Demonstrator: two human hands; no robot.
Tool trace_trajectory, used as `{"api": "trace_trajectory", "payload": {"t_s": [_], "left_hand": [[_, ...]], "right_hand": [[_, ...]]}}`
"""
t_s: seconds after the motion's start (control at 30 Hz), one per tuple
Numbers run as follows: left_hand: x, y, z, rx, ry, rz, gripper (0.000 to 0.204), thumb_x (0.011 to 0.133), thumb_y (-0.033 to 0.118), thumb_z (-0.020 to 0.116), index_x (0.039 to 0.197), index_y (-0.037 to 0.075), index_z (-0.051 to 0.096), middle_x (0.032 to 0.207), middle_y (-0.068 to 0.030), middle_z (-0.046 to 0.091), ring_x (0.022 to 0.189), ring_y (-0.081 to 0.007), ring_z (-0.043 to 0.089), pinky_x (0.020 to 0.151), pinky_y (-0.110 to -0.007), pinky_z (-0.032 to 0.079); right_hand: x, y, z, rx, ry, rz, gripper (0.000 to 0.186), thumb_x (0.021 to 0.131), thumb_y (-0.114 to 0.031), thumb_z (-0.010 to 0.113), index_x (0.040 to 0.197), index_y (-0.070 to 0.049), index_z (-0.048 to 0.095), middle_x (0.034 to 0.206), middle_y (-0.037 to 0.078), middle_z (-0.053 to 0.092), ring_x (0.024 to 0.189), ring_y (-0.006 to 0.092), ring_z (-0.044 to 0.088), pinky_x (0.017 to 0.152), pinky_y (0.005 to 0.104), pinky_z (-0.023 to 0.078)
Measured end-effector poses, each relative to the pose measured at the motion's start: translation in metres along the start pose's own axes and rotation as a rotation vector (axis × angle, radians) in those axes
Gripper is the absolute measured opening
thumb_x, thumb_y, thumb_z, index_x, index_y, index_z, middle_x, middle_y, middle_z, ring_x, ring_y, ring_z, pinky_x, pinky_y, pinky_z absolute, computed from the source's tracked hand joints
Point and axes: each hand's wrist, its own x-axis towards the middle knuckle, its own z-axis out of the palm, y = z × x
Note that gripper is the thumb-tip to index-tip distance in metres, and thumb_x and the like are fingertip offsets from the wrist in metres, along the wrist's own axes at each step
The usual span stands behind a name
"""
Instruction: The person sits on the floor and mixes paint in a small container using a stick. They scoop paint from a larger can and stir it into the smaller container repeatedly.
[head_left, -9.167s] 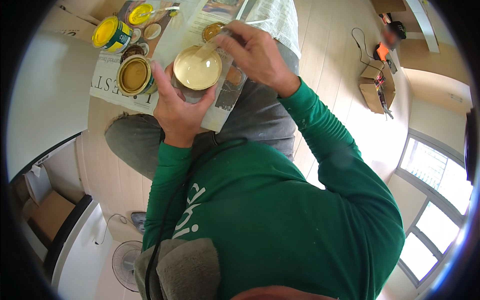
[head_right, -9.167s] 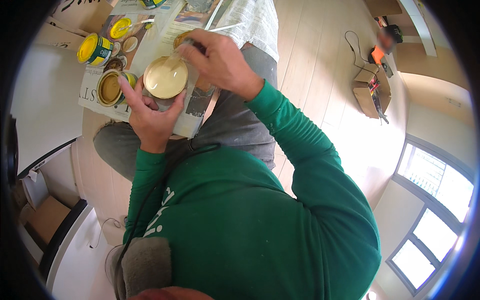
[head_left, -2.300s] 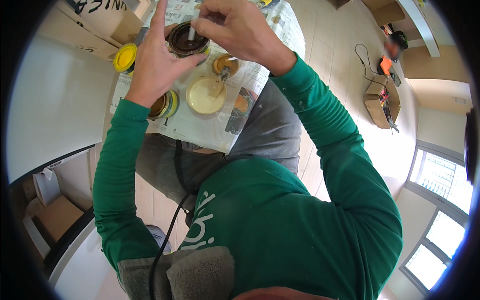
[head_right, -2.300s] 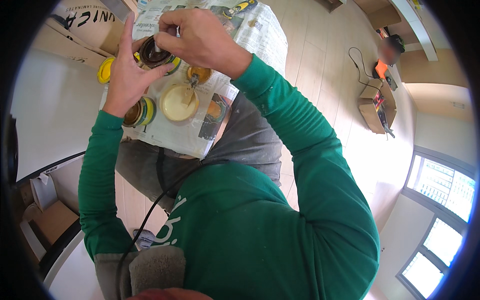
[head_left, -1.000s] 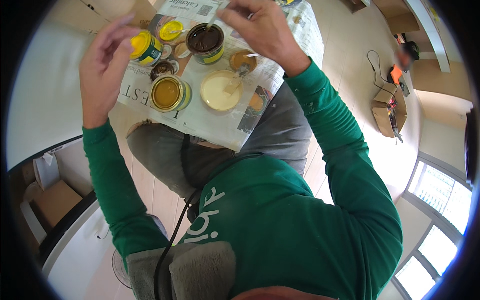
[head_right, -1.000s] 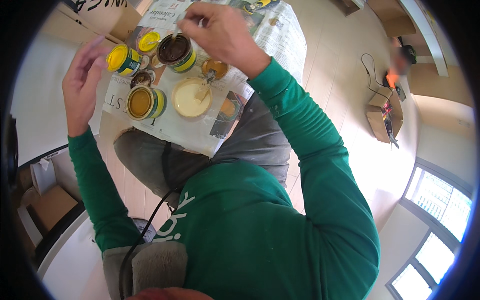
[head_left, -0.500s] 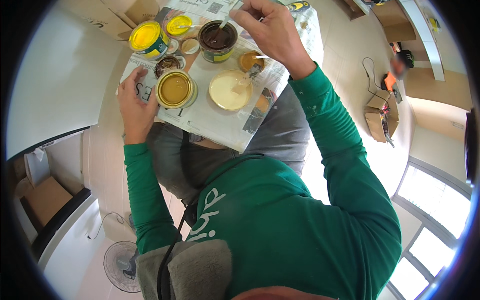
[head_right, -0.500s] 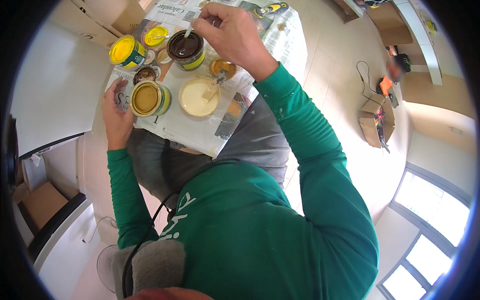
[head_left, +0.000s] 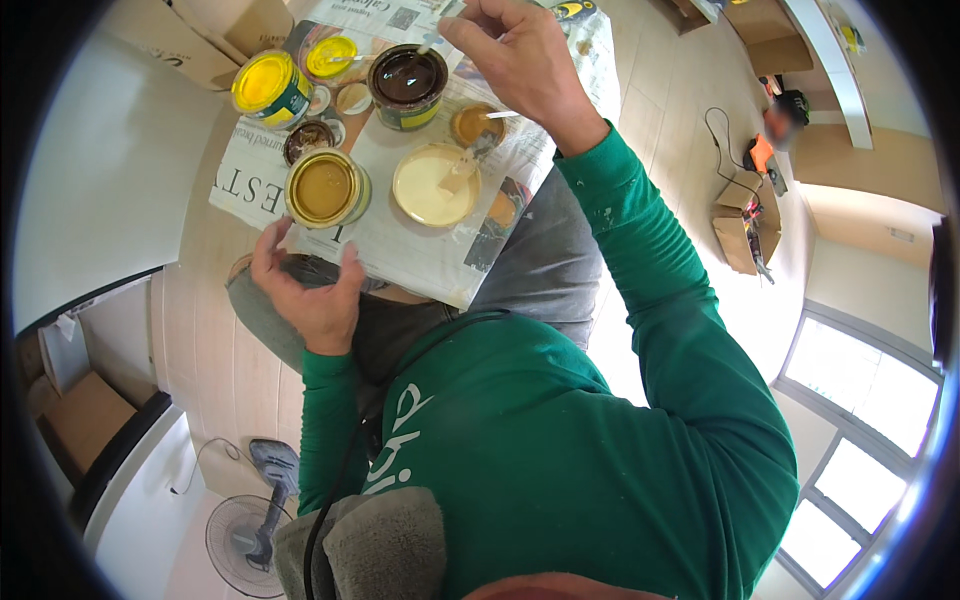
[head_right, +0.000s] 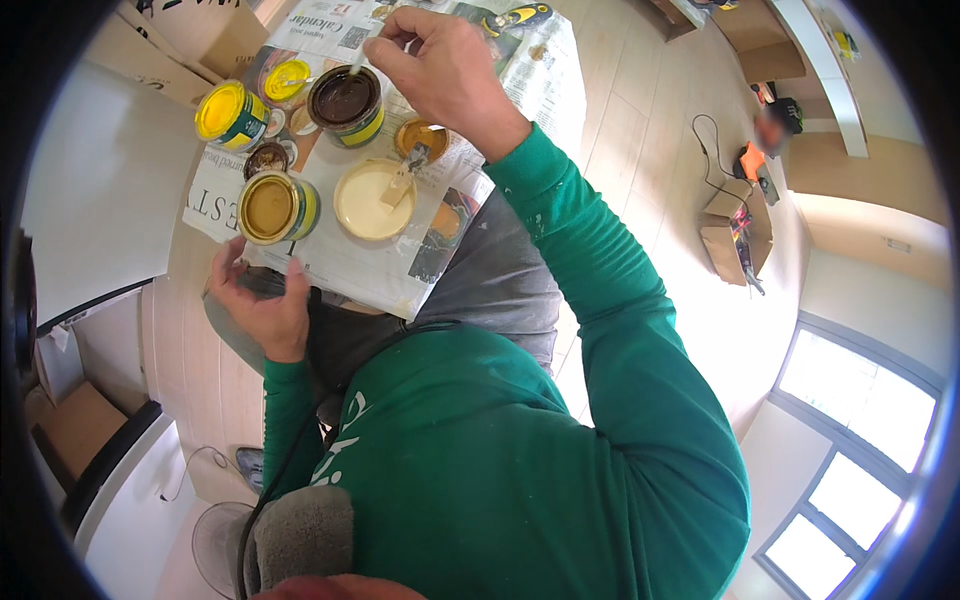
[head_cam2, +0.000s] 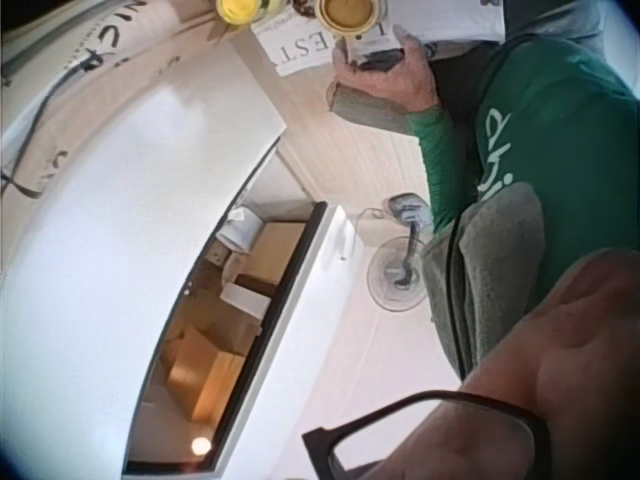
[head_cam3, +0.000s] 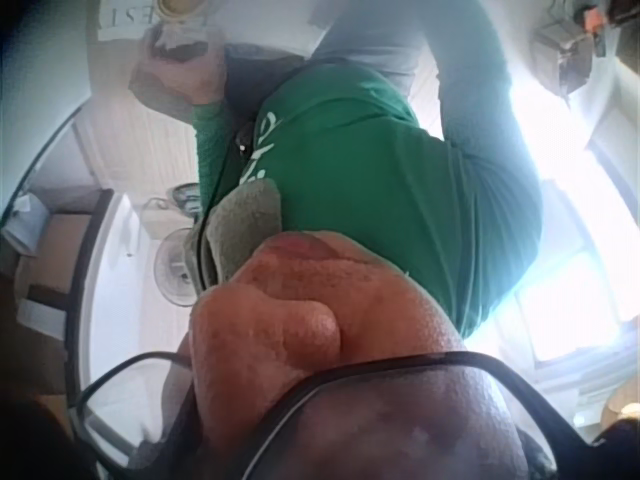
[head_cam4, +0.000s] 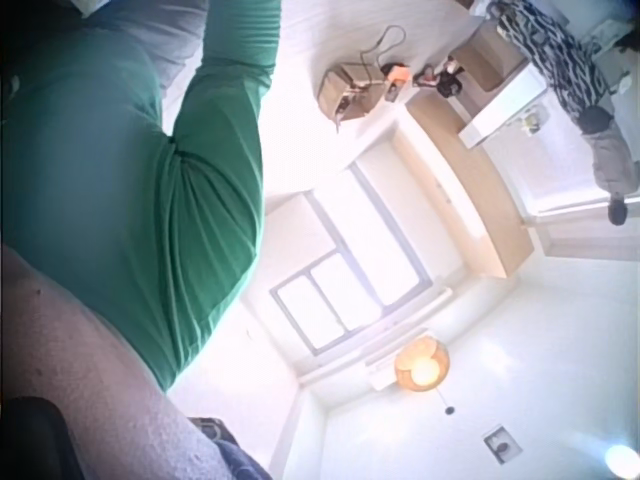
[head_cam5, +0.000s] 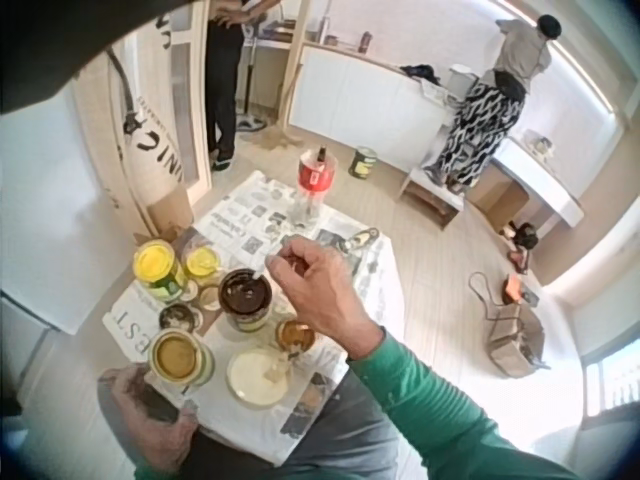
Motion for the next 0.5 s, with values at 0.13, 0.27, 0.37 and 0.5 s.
{"api": "trace_trajectory", "payload": {"t_s": [0.13, 0.27, 0.37, 0.5], "left_hand": [[0.016, 0.022, 0.021, 0.073, -0.085, -0.101, 0.125, 0.075, 0.028, 0.102, 0.172, -0.002, 0.028, 0.152, -0.0262, 0.051, 0.142, -0.0381, 0.049, 0.122, -0.052, 0.038], [0.04, 0.031, 0.025, -0.002, -0.131, -0.166, 0.122, 0.076, 0.023, 0.102, 0.171, -0.002, 0.029, 0.15, -0.0248, 0.056, 0.138, -0.035, 0.056, 0.12, -0.049, 0.043], [0.056, 0.039, 0.022, -0.115, -0.12, -0.174, 0.116, 0.079, 0.018, 0.1, 0.17, -0.002, 0.03, 0.15, -0.0238, 0.058, 0.136, -0.0316, 0.062, 0.117, -0.045, 0.048], [0.103, 0.053, 0.007, -0.01, -0.165, 0.038, 0.107, 0.083, 0.017, 0.098, 0.167, -0.003, 0.035, 0.153, -0.0232, 0.058, 0.136, -0.0284, 0.065, 0.115, -0.041, 0.052]], "right_hand": [[-0.007, -0.01, -0.001, 0.083, -0.137, 0.015, 0.031, 0.096, -0.031, 0.077, 0.1, 0.0, 0.077, 0.076, 0.011, 0.07, 0.067, 0.0188, 0.064, 0.067, 0.0373, 0.055], [-0.002, -0.004, -0.002, 0.021, 0.008, -0.063, 0.024, 0.103, -0.024, 0.077, 0.098, 0.0, 0.075, 0.071, 0.001, 0.059, 0.067, 0.0078, 0.051, 0.061, 0.0305, 0.045], [-0.009, -0.02, -0.008, 0.053, -0.074, -0.053, 0.024, 0.103, -0.024, 0.077, 0.099, 0.0, 0.075, 0.072, 0.003, 0.06, 0.067, 0.0079, 0.051, 0.06, 0.0304, 0.044], [-0.008, -0.007, -0.006, 0.039, -0.038, -0.086, 0.024, 0.102, -0.025, 0.079, 0.1, -0.001, 0.076, 0.075, 0.006, 0.065, 0.07, 0.0102, 0.056, 0.065, 0.0314, 0.049]]}}
